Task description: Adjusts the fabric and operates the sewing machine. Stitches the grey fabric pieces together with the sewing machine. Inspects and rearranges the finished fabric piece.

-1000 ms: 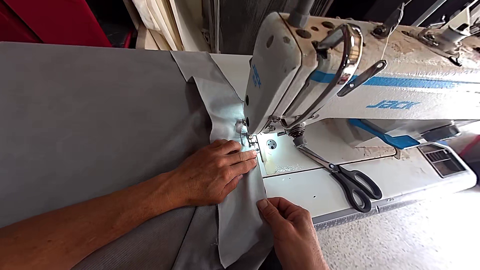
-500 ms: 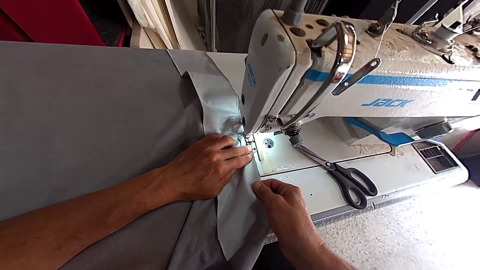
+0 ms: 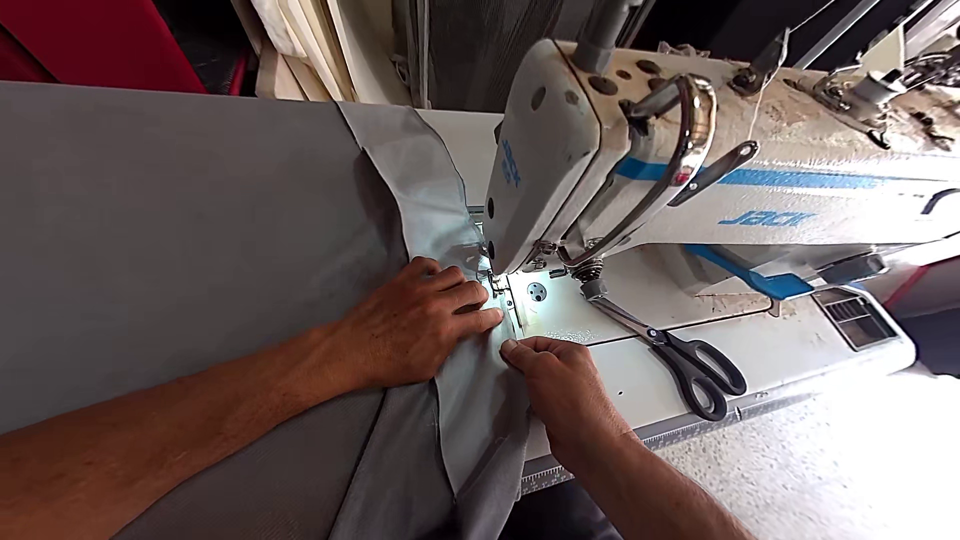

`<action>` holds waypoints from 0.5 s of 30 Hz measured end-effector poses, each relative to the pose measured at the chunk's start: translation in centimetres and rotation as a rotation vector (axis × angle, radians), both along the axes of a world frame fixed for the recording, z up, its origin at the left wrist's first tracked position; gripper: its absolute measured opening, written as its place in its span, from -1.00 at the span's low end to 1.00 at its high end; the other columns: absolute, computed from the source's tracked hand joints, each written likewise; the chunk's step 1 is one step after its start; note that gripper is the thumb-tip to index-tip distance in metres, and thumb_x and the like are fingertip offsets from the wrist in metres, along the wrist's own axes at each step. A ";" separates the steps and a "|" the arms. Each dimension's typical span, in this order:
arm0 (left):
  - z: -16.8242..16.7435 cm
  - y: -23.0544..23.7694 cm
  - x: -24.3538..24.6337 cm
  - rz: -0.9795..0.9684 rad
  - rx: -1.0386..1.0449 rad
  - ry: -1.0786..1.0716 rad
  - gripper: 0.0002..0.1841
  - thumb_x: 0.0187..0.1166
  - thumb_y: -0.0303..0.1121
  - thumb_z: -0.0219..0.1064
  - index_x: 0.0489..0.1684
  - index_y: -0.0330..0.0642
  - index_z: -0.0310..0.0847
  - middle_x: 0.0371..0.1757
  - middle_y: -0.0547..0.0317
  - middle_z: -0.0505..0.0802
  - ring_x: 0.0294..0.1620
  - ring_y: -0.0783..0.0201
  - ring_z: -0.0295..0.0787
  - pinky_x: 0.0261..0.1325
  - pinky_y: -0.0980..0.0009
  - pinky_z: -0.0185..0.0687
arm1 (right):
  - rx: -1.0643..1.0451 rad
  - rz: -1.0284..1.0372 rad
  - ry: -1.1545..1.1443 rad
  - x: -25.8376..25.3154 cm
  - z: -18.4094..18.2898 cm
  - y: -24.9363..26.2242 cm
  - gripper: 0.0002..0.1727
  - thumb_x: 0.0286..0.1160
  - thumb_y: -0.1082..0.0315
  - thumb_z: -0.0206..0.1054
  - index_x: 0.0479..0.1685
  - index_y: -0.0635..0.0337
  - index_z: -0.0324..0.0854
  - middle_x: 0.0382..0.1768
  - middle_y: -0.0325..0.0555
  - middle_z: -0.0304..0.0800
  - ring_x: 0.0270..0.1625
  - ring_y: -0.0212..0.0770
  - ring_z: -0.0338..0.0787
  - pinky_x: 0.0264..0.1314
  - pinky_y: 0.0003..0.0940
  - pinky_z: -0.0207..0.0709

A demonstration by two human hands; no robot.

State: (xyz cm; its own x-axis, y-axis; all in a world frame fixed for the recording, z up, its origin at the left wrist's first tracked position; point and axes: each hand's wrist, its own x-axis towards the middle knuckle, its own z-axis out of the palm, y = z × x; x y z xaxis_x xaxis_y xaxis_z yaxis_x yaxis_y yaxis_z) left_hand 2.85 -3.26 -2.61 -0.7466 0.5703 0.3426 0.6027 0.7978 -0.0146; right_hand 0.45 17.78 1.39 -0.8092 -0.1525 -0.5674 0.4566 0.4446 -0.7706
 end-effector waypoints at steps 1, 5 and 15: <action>0.0 -0.1 -0.1 -0.001 -0.003 0.003 -0.52 0.60 -0.30 0.02 0.40 0.21 0.74 0.18 0.19 0.82 0.19 0.09 0.71 0.18 0.02 0.51 | 0.001 0.002 -0.004 -0.2 0.0 -0.2 -0.69 0.67 0.28 0.37 -0.51 0.15 0.77 -0.64 -0.16 0.67 -0.58 -0.34 0.61 -0.55 -0.45 0.38; 0.1 -0.7 -0.6 -0.008 -0.012 -0.007 -0.51 0.56 -0.31 0.04 0.41 0.21 0.73 0.18 0.17 0.81 0.18 0.07 0.71 0.10 0.02 0.53 | 0.002 -0.004 -0.025 -0.8 0.2 -0.8 -0.71 0.66 0.28 0.37 -0.47 0.17 0.76 -0.61 -0.13 0.68 -0.57 -0.32 0.63 -0.54 -0.44 0.42; 0.3 -1.3 -1.1 0.017 -0.001 0.034 -0.56 0.63 -0.34 0.02 0.28 0.17 0.80 0.18 0.17 0.85 0.19 0.06 0.75 0.15 0.01 0.58 | 0.029 0.008 -0.013 -2.0 0.4 -1.7 -0.71 0.60 0.22 0.40 -0.42 0.23 0.70 -0.47 -0.02 0.70 -0.46 -0.18 0.66 -0.47 -0.25 0.48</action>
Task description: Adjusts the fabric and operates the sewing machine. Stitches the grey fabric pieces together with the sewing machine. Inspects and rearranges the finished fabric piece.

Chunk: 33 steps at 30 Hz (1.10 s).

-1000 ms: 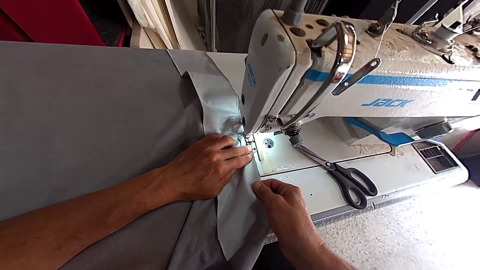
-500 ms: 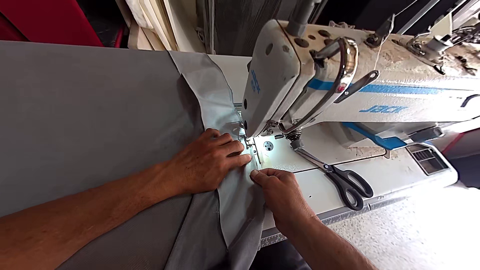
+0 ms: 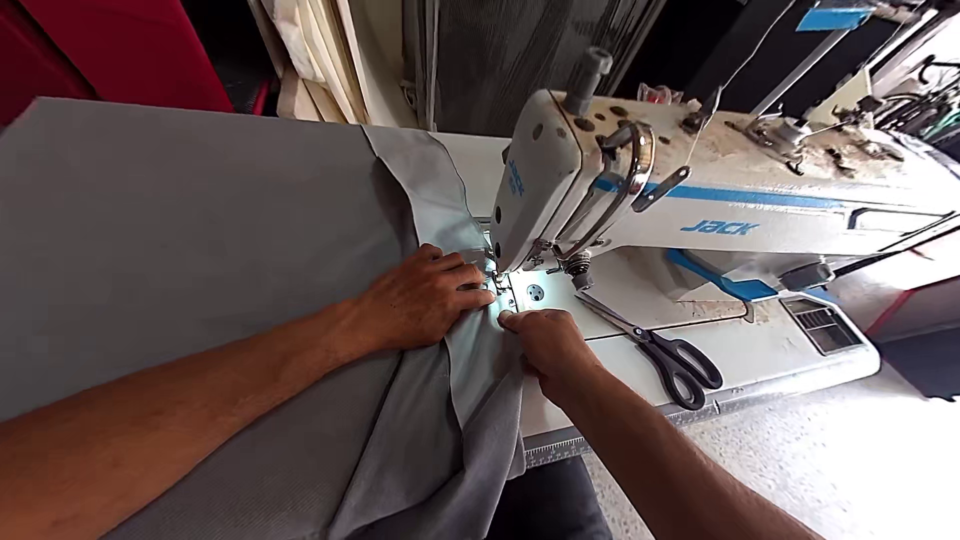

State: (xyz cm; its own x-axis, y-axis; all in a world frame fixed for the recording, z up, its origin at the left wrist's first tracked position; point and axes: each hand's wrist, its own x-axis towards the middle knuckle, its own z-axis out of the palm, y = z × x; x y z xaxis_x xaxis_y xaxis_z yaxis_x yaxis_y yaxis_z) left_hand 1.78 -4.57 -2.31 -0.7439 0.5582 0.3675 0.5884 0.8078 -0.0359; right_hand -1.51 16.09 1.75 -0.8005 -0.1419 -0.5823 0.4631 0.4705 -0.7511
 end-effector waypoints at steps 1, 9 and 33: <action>0.1 0.2 0.6 0.028 0.027 -0.012 -0.58 0.63 -0.33 0.03 0.24 0.17 0.82 0.19 0.19 0.85 0.22 0.08 0.75 0.22 0.00 0.57 | -0.010 0.007 -0.007 0.1 0.0 0.1 -0.72 0.60 0.21 0.39 -0.39 0.24 0.69 -0.46 -0.02 0.68 -0.46 -0.18 0.65 -0.47 -0.26 0.48; 1.6 2.9 18.6 0.910 0.364 -0.016 -0.40 0.71 0.10 -0.04 0.29 -0.16 0.73 0.30 -0.06 0.81 0.34 -0.09 0.72 0.34 -0.19 0.56 | -0.222 0.074 -0.204 3.7 0.1 4.1 -0.82 0.69 0.34 0.28 -0.09 0.30 0.68 -0.40 0.01 0.80 -0.40 -0.18 0.83 -0.38 -0.33 0.72; 11.1 8.1 19.5 0.784 0.895 -0.230 -0.85 0.39 -0.13 0.41 -0.42 0.04 0.70 -0.59 0.33 0.77 -0.60 0.40 0.73 -0.58 0.46 0.65 | -0.644 -0.021 -0.226 7.2 -0.8 7.1 -0.80 0.60 0.26 0.24 -0.20 0.21 0.66 -0.44 -0.06 0.72 -0.41 -0.21 0.73 -0.39 -0.28 0.60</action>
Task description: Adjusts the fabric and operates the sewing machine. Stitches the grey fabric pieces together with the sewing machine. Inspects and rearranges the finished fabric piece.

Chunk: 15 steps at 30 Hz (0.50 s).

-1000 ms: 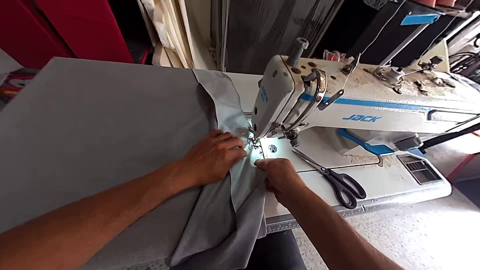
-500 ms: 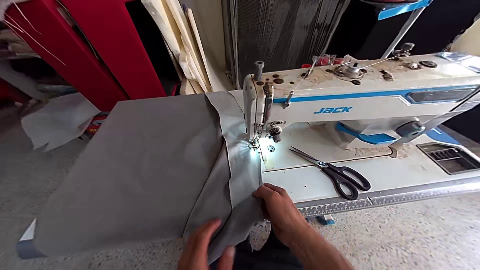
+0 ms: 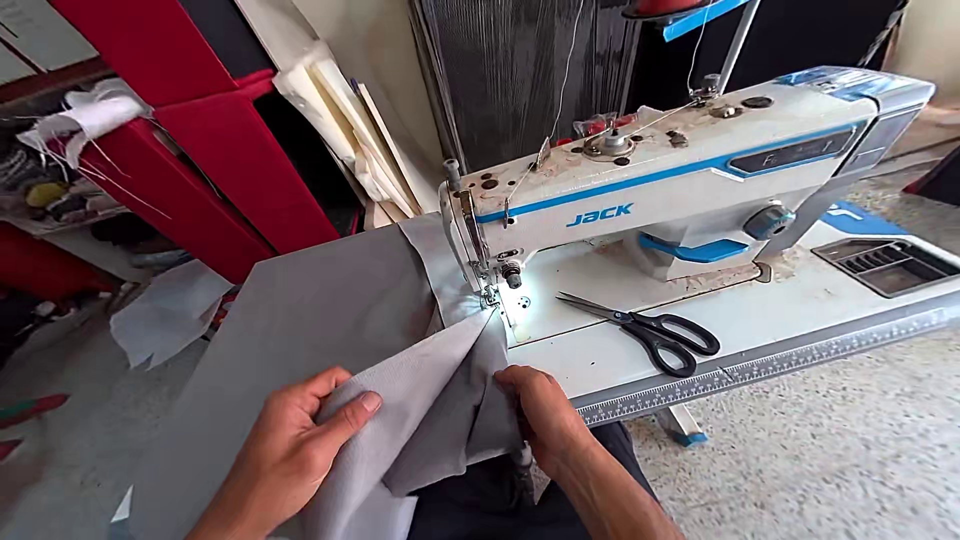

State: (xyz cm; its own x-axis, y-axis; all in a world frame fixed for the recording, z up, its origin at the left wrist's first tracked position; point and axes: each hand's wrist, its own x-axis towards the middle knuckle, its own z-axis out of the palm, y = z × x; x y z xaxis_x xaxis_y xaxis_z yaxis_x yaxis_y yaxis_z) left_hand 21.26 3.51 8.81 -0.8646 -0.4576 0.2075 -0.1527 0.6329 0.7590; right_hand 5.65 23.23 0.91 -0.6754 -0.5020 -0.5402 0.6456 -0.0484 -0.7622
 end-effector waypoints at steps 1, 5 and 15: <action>0.6 0.0 -0.1 0.008 -0.101 -0.012 -0.84 0.36 -0.08 0.42 -0.46 0.11 0.70 -0.63 0.39 0.74 -0.66 0.45 0.67 -0.65 0.50 0.57 | 0.055 0.023 0.069 -0.1 0.0 0.3 -0.84 0.59 0.28 0.27 -0.25 0.19 0.64 -0.52 -0.12 0.65 -0.53 -0.28 0.63 -0.53 -0.38 0.47; 0.3 2.7 0.1 0.010 -0.358 -0.033 -0.77 0.39 0.07 0.39 -0.42 0.19 0.73 -0.59 0.62 0.70 -0.61 0.68 0.58 -0.62 0.58 0.49 | 0.228 0.149 0.258 -0.4 -0.2 2.1 -0.83 0.41 0.32 0.42 -0.53 0.09 0.63 -0.61 -0.24 0.62 -0.65 -0.38 0.49 -0.61 -0.43 0.27; -0.9 8.6 2.5 -0.057 -0.766 -0.082 -0.80 0.50 -0.36 0.34 -0.14 -0.15 0.90 -0.45 0.07 0.81 -0.55 0.15 0.75 -0.62 0.22 0.59 | 0.029 0.043 0.037 1.0 -0.9 0.3 -0.69 0.67 0.39 0.25 0.31 0.25 0.60 -0.45 -0.07 0.72 -0.73 -0.37 0.49 -0.77 -0.53 0.31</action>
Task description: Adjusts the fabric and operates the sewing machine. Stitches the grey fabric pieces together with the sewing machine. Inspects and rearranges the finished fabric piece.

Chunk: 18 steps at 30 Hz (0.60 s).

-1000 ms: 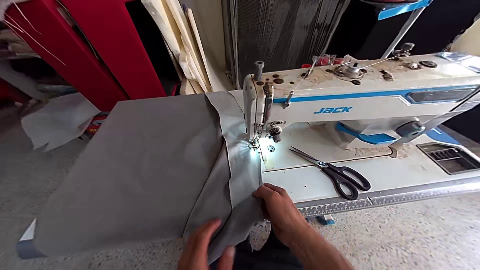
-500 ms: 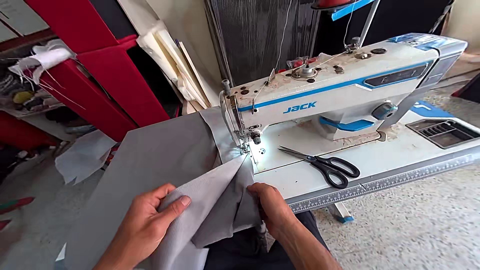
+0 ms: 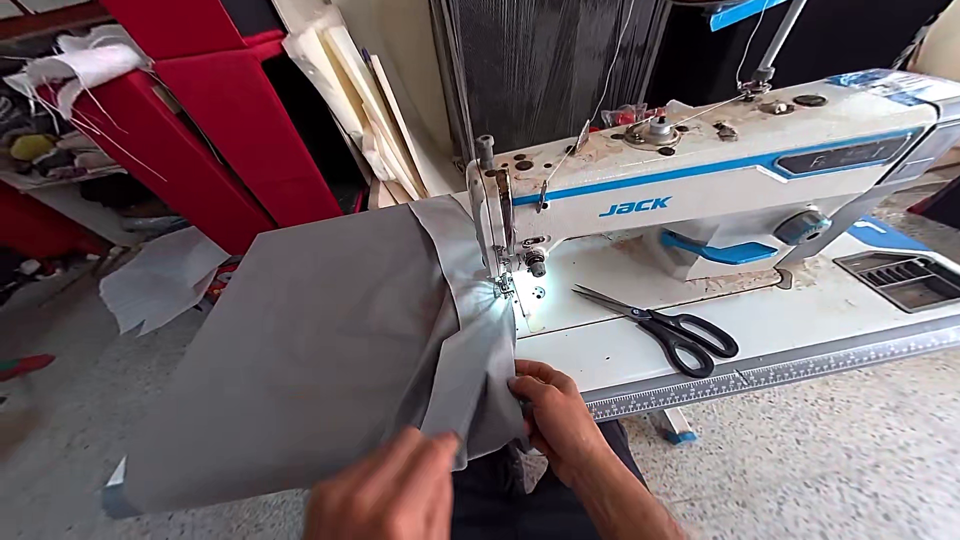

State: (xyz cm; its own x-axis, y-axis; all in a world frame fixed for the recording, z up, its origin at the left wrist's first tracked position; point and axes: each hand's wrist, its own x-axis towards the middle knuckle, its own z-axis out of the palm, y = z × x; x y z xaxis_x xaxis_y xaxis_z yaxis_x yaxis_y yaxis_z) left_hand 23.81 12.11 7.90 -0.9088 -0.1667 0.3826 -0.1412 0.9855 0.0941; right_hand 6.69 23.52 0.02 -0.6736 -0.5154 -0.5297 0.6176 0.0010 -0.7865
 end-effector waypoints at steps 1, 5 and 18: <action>-0.7 1.3 0.1 -0.042 -0.041 -0.027 -0.80 0.49 -0.40 0.35 -0.12 -0.15 0.91 -0.49 0.08 0.78 -0.60 0.14 0.71 -0.65 0.25 0.56 | -0.003 -0.012 0.033 -0.1 -0.2 -0.2 -0.69 0.62 0.42 0.26 0.29 0.26 0.62 -0.48 -0.07 0.71 -0.73 -0.37 0.47 -0.76 -0.52 0.29; -3.4 4.9 0.4 -0.139 -0.036 -0.158 -0.78 0.54 -0.39 0.34 -0.04 -0.14 0.91 -0.48 0.08 0.80 -0.61 0.11 0.70 -0.63 0.27 0.55 | -0.009 -0.069 0.003 -0.7 0.2 -0.6 -0.79 0.67 0.41 0.19 0.07 0.26 0.69 -0.65 -0.16 0.53 -0.79 -0.42 0.32 -0.78 -0.57 0.18; -10.7 -19.4 0.0 0.622 0.195 -0.211 -0.19 0.69 0.37 -0.26 0.89 0.19 0.15 0.90 -0.16 0.15 0.90 -0.42 -0.23 0.59 -0.72 -0.43 | 0.459 0.118 0.392 -1.7 -0.7 -1.2 -0.70 0.39 -0.01 0.54 -0.47 0.00 0.79 -0.54 -0.25 0.78 -0.40 -0.27 0.78 -0.24 -0.12 0.61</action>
